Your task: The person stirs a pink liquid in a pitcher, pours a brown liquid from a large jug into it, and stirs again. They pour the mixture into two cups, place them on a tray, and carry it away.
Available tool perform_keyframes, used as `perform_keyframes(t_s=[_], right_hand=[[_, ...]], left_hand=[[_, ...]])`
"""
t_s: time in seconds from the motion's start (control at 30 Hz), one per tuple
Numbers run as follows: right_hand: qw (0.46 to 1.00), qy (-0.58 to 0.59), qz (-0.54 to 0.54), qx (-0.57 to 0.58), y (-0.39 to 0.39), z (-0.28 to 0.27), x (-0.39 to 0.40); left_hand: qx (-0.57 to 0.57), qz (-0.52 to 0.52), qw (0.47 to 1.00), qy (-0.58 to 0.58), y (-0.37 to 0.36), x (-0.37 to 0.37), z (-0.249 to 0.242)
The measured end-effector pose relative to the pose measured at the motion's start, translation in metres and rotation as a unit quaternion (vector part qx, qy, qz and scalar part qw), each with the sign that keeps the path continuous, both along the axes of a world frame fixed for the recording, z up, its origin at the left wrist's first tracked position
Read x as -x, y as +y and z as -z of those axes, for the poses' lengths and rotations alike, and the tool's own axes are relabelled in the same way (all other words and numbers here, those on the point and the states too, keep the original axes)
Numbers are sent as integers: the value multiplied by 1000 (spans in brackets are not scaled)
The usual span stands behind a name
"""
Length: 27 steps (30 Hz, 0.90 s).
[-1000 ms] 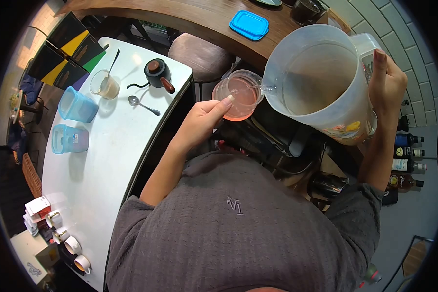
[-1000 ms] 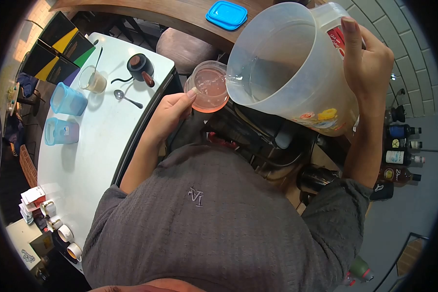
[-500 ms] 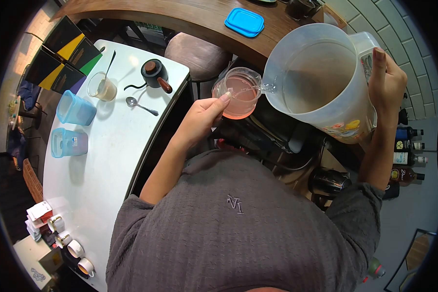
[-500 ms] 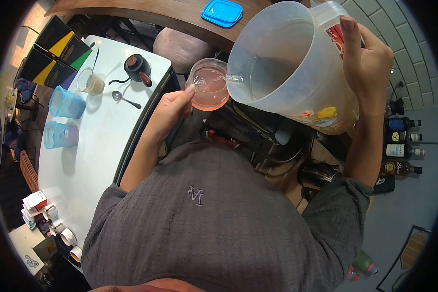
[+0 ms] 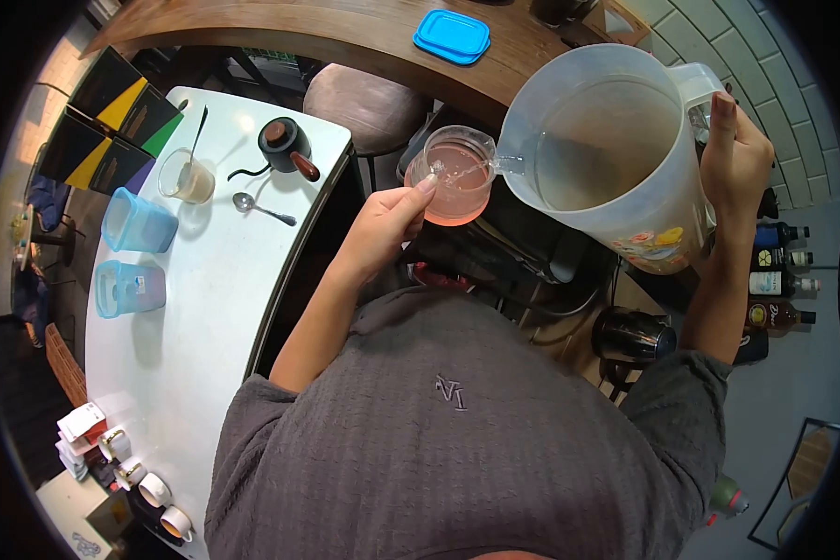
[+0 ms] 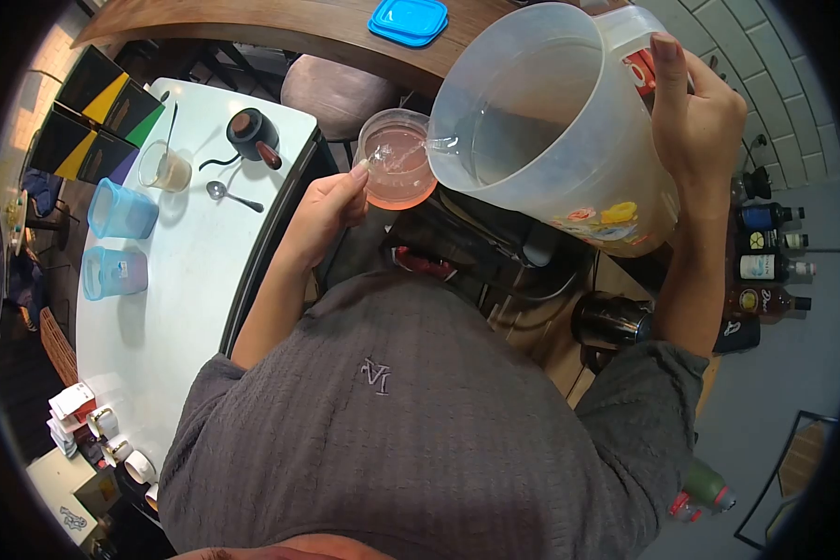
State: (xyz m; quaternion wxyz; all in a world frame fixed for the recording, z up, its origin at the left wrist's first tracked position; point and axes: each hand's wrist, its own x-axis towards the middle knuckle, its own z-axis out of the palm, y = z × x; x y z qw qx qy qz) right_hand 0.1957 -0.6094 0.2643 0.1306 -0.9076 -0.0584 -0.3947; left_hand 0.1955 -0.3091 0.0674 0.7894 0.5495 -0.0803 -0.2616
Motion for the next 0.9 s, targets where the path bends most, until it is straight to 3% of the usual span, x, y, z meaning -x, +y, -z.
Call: perform_keyframes(t_s=[0.2, 0.33, 0.4, 0.47, 0.53, 0.63, 0.9], right_hand=[[988, 59, 61, -128, -21, 7, 2], [973, 30, 38, -225, -38, 17, -11], [948, -31, -6, -317, -45, 19, -17], [937, -14, -9, -348, -48, 17, -24], [877, -117, -59, -463, -46, 16, -36], [838, -96, -68, -533, -77, 20, -54], [806, -140, -62, -572, -73, 43, -87]], left_hand=[[15, 1, 1000, -12, 2, -2, -7], [13, -15, 999, -34, 6, -2, -17], [15, -22, 999, -45, 9, -4, -16], [17, -30, 998, -58, 12, -5, -17], [25, -41, 998, -49, 15, -5, -17], [15, -61, 997, -53, 20, -3, -18], [3, -106, 993, -49, 27, 5, -21]])
